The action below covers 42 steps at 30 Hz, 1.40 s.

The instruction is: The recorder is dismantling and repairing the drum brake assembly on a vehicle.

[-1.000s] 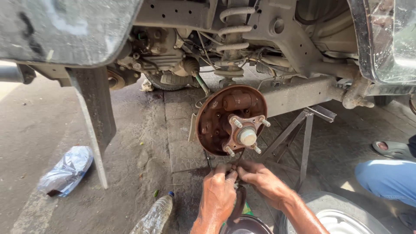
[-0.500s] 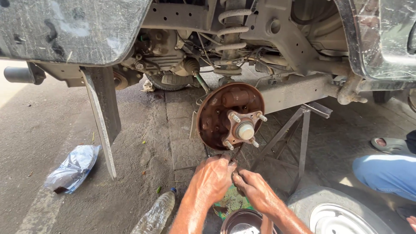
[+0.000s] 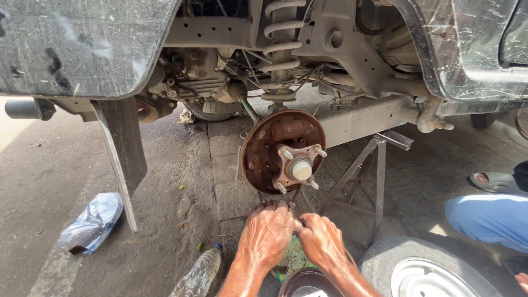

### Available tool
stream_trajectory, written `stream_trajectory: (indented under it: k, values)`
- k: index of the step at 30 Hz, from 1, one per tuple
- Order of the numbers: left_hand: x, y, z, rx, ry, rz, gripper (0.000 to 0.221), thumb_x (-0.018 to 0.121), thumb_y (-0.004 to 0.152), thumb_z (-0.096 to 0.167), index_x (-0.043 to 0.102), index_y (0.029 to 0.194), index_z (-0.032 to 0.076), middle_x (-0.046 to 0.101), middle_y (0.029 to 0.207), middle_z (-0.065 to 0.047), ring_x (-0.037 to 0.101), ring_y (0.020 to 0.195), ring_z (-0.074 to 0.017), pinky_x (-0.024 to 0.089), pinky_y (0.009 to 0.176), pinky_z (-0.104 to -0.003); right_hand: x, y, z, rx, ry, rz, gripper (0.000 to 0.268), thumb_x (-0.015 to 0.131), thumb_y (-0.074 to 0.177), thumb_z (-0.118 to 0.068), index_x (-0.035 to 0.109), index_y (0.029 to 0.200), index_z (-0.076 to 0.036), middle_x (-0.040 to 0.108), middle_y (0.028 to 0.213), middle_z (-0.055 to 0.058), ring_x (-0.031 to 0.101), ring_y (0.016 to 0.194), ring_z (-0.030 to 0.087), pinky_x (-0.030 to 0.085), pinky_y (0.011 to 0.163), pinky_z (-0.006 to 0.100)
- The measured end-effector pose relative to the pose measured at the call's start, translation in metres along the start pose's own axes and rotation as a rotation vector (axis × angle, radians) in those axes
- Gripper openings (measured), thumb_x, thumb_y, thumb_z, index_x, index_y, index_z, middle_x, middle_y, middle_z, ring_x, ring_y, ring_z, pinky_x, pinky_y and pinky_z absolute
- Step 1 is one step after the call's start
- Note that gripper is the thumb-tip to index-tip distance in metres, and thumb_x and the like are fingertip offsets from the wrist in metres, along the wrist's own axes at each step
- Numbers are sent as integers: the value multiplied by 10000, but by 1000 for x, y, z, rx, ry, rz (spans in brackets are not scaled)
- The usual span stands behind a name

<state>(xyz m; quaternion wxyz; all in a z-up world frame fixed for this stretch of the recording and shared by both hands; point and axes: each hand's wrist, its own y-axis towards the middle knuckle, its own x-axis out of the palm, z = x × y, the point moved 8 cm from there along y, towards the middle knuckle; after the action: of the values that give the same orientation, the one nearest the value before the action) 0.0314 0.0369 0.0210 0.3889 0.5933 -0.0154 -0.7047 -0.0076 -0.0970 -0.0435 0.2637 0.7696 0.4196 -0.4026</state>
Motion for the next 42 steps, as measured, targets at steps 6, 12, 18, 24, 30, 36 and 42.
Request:
stream_trajectory:
  k: [6, 12, 18, 24, 30, 36, 42]
  values:
    - [4, 0, -3, -219, -156, -95, 235, 599, 966, 208, 635, 887, -11, 700, 792, -248, 704, 801, -414, 568, 749, -529, -16, -7, -7, -5, -71, 19, 419, 575, 803, -280, 758, 1113, -67, 724, 1012, 263, 686, 1003, 427, 515, 916, 543]
    - [26, -2, -4, -164, -83, -141, 273, 560, 1018, 231, 627, 915, -14, 692, 825, -254, 720, 790, -402, 601, 685, -495, -9, -1, 14, 44, -4, -50, 424, 592, 838, -341, 762, 1079, -37, 736, 1026, 251, 688, 1025, 411, 516, 918, 541]
    - [2, -1, 5, -138, -201, -22, 233, 608, 956, 224, 606, 884, 2, 695, 790, -249, 685, 755, -449, 547, 641, -556, -22, 7, 7, -177, -58, 129, 414, 637, 872, -426, 701, 955, -25, 712, 927, 224, 657, 935, 406, 507, 809, 556]
    - [30, -1, 0, -187, -161, -60, 257, 581, 966, 249, 606, 853, 19, 684, 743, -239, 691, 730, -436, 561, 633, -550, -30, 6, 1, -204, -61, 130, 344, 648, 844, -360, 666, 828, -17, 692, 860, 254, 645, 866, 462, 492, 749, 587]
    - [25, 3, 4, -335, -173, -121, 354, 558, 985, 274, 676, 822, -17, 703, 766, -261, 720, 744, -419, 588, 662, -522, -14, 12, 9, -219, -9, 22, 227, 583, 758, -171, 663, 787, 39, 662, 777, 311, 659, 803, 482, 522, 791, 572]
    - [29, -1, 2, -362, -176, -156, 349, 493, 995, 209, 679, 817, -27, 697, 779, -277, 718, 741, -437, 584, 686, -535, -3, 5, -9, -373, 119, -131, 195, 620, 803, -134, 640, 796, 60, 673, 761, 296, 675, 796, 463, 552, 668, 513]
    - [35, -22, -31, -679, -195, -254, 333, 572, 914, 250, 747, 901, -33, 719, 939, -305, 738, 904, -428, 591, 842, -521, 37, 5, 5, -335, -37, -146, 296, 714, 818, -188, 642, 806, 99, 669, 784, 302, 688, 809, 450, 534, 664, 502]
